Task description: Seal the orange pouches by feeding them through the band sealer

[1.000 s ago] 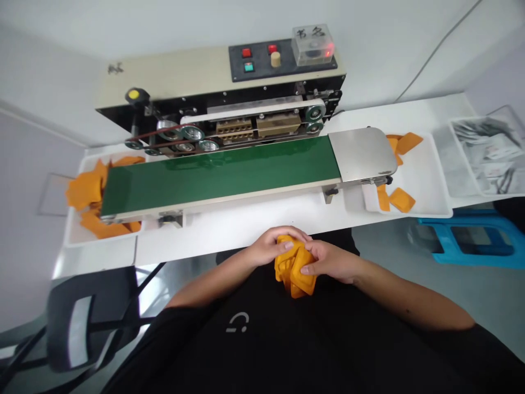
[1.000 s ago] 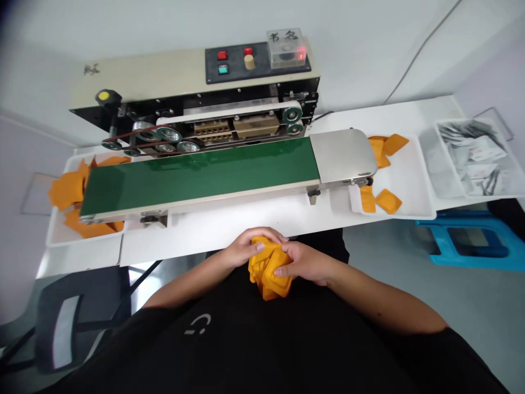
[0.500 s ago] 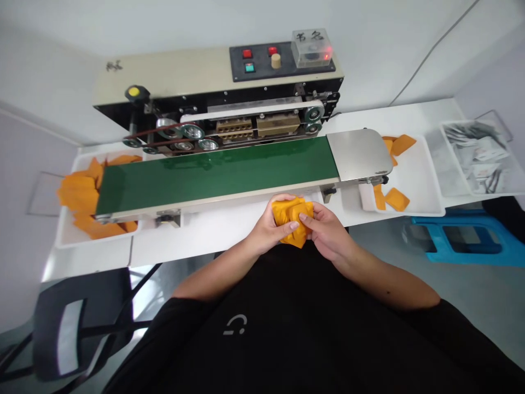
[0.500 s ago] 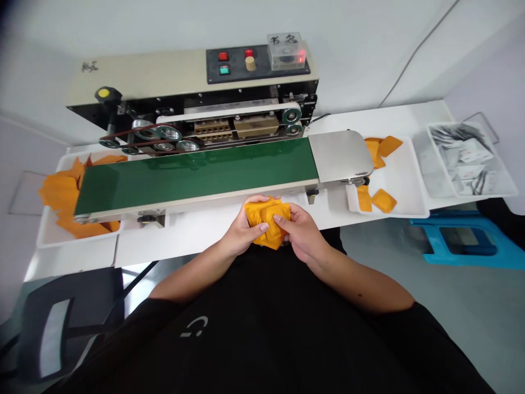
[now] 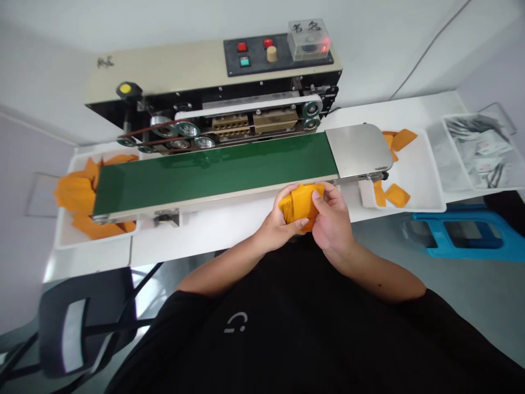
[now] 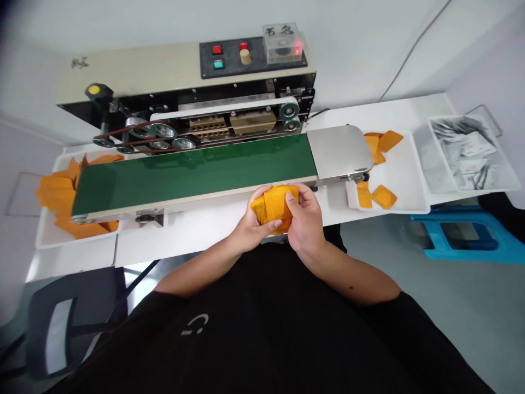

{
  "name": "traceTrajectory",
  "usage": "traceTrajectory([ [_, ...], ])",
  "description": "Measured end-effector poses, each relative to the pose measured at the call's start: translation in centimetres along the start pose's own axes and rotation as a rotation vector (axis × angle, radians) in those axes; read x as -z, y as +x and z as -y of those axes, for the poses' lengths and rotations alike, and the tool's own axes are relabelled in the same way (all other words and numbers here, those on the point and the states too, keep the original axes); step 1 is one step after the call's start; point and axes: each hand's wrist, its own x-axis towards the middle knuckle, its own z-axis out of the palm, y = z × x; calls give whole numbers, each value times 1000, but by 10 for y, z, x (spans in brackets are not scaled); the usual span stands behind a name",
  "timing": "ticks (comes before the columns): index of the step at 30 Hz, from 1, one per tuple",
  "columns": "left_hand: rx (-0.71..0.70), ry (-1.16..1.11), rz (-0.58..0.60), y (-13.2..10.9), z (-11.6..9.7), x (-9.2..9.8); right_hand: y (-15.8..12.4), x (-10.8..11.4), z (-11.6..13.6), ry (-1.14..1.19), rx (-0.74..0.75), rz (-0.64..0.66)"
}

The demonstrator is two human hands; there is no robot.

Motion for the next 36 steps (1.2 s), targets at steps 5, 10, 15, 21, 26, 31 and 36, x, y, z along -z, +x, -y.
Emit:
traceTrajectory([
  [5, -62, 4, -66, 3, 1, -1, 6, -1, -4, -29, 98, 26],
  [10, -76, -18, -174, 4, -1, 0, 7, -2, -2, -141, 122, 140],
  [15, -23, -43, -220, 2, -3, -2, 7, -2, 1, -211, 194, 137],
  [21, 158, -164, -225, 0, -7, 2, 11, 1, 13, -185, 153, 58],
  [26, 183, -208, -230, -5, -2, 11, 32, 23, 34, -168, 105, 65],
  [31, 195, -228, -245, -14, 5, 20, 76, 47, 68, -313, 75, 99],
  [36, 206, -229, -288, -20, 9, 25, 126, 56, 100, -453, 52, 127],
])
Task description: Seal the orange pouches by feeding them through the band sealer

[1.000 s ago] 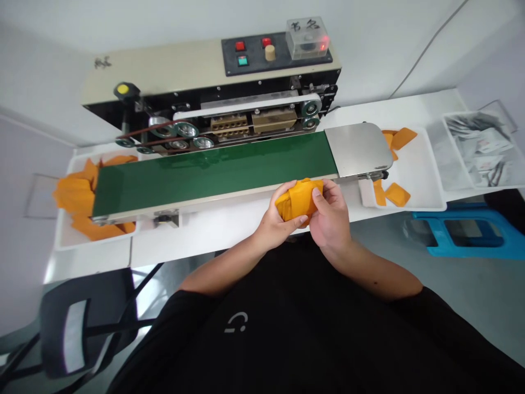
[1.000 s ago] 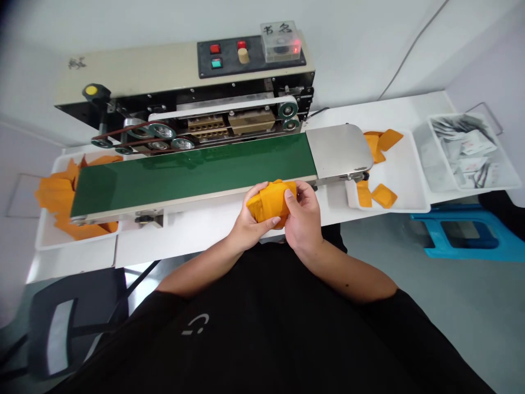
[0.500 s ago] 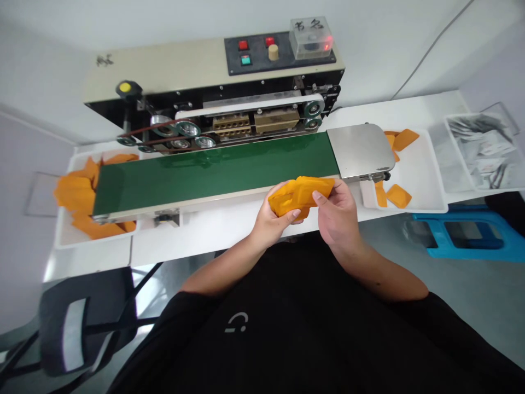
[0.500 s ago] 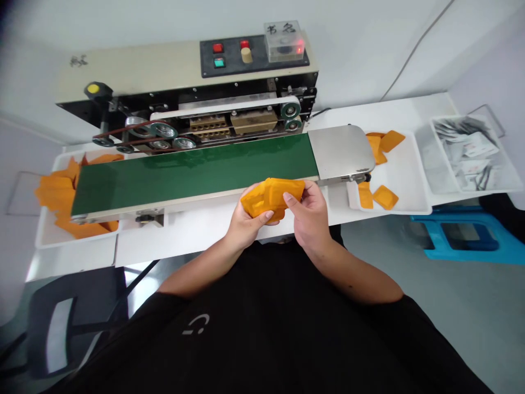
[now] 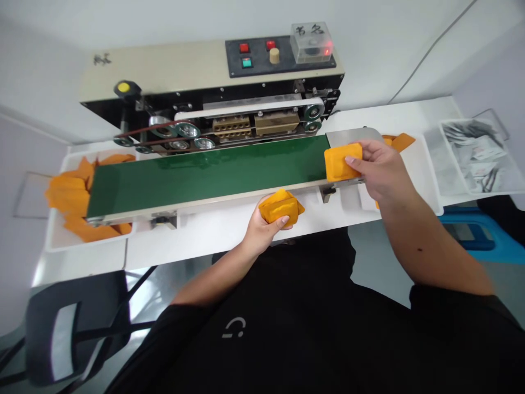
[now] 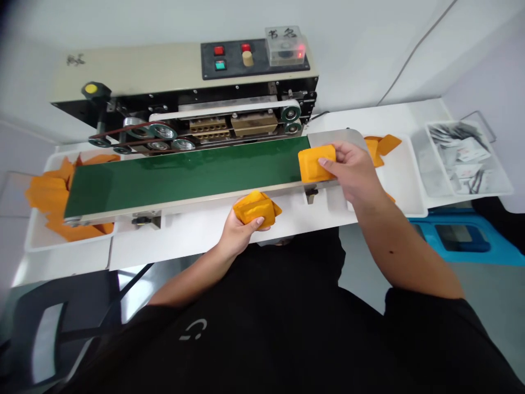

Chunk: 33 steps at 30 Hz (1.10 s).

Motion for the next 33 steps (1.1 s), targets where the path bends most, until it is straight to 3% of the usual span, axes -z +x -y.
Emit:
traceTrajectory([
  [7, 21, -4, -35, -5, 0, 7, 49, 6, 8, 116, -133, -94],
  [13, 12, -2, -31, -5, -1, 10, 71, -10, 3, 129, -227, -108],
  [22, 13, 2, -50, -6, 2, 11, 81, -45, -1, 97, -250, -53],
  [27, 5, 5, -47, -6, 1, 13, 61, -53, 2, 71, -192, 18],
  [31, 3, -2, -42, -5, 1, 12, 10, -55, -3, 28, -24, -67],
  [33, 11, -14, -31, -4, 0, 10, -23, -58, -13, 10, 47, -36],
])
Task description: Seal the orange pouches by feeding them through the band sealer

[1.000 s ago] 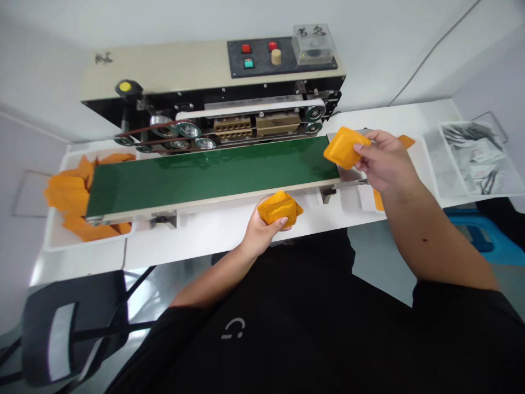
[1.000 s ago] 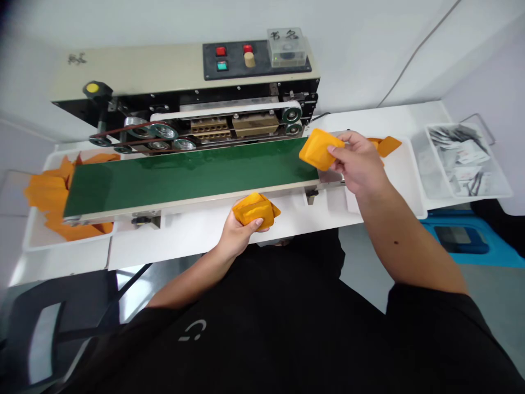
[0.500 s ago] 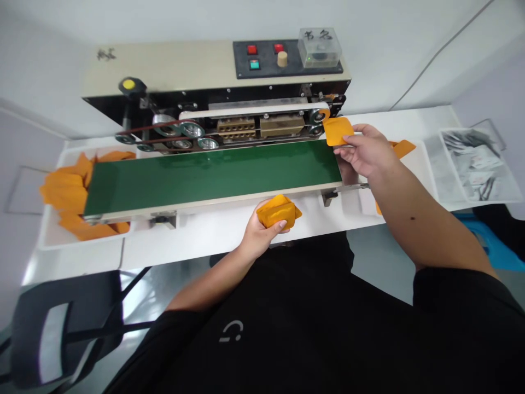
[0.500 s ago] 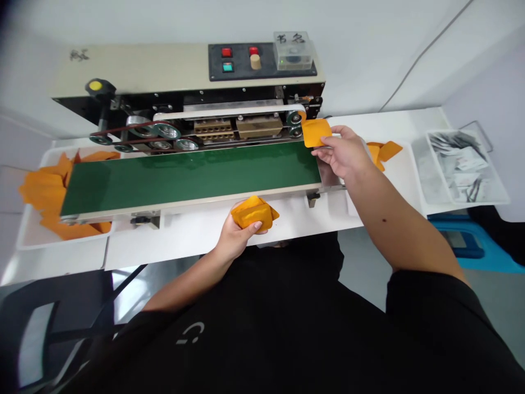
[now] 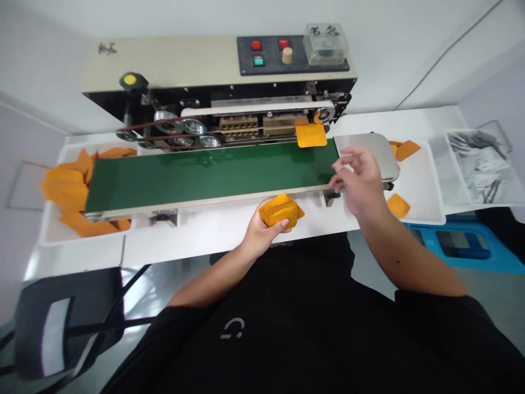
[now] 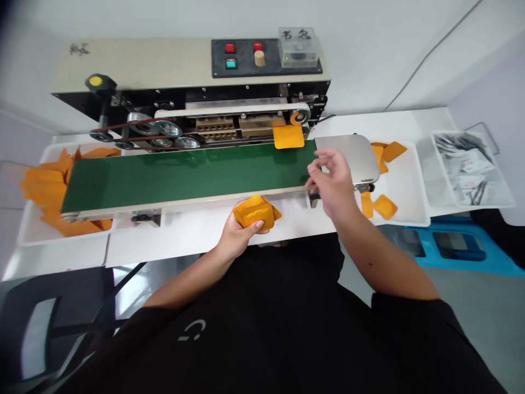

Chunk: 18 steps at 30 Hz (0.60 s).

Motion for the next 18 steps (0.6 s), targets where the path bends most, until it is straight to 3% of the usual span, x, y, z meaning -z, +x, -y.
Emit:
traceTrajectory([
  [4, 65, -55, -14, 3, -4, -11, -58, -7, -24, -51, -3, 268],
  [6, 103, -78, -33, 5, -8, -19, -77, -11, -35, -68, -11, 335],
  [8, 119, -86, -51, 7, -11, -27, -88, -15, -41, -102, 34, 301],
  [12, 98, -83, -96, 10, -11, -38, -97, -19, -47, -254, 232, 104],
  [15, 91, -81, -115, 11, -8, -42, -97, -19, -52, -347, 284, 104],
  [18, 94, -84, -124, 11, -7, -44, -95, -18, -58, -354, 244, 111],
])
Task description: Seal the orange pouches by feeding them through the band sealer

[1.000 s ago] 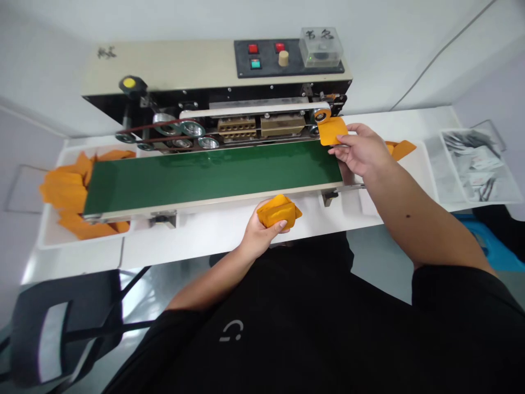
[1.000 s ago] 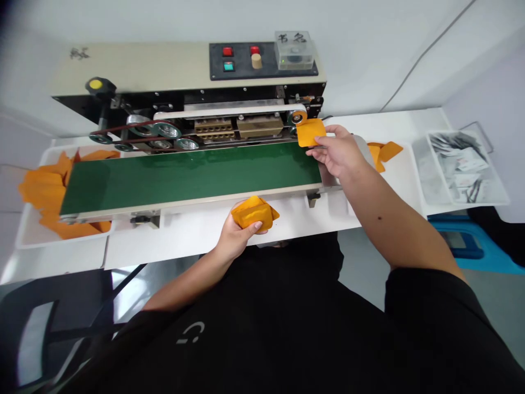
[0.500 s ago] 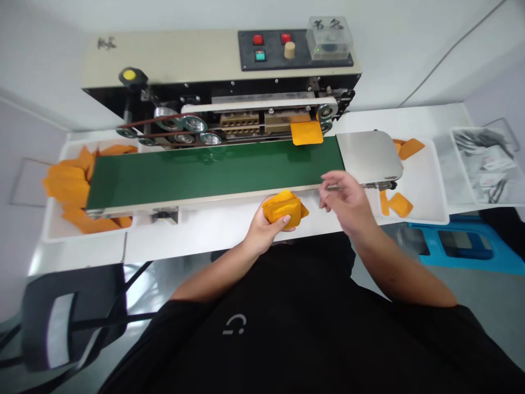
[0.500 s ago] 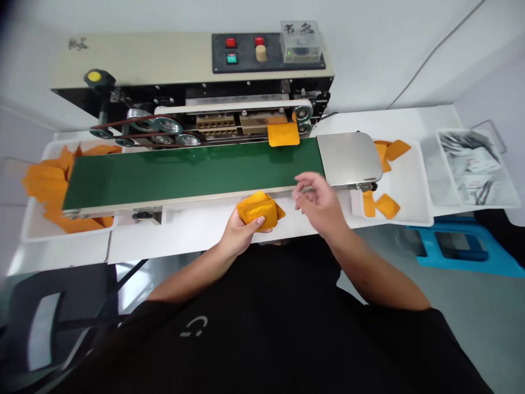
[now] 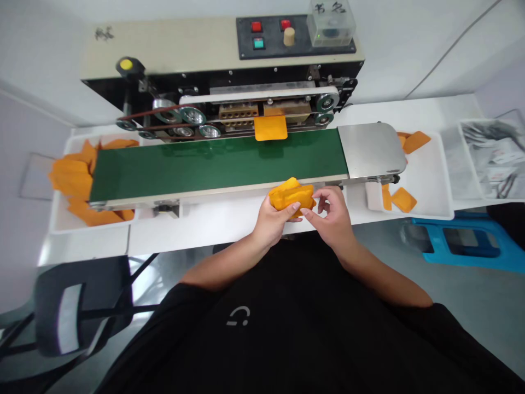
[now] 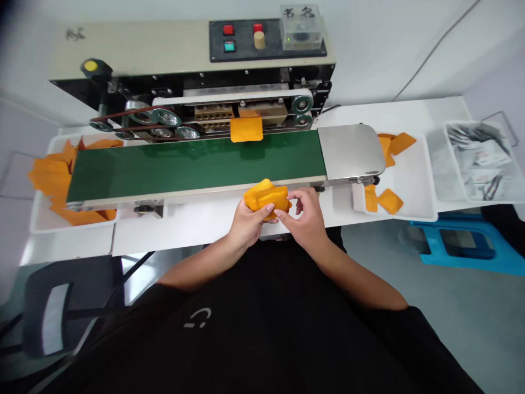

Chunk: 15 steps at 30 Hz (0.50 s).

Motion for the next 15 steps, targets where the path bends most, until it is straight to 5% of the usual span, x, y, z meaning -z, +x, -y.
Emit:
traceTrajectory([
  [4, -9, -6, -4, 0, -1, -1, 1, -2, -4, 42, -51, -26],
  [11, -25, -5, 11, -1, 1, 1, 2, 3, 10, -117, 148, -86],
  [15, -37, -18, -13, -1, 2, 5, 11, 11, 6, 87, 6, -18],
])
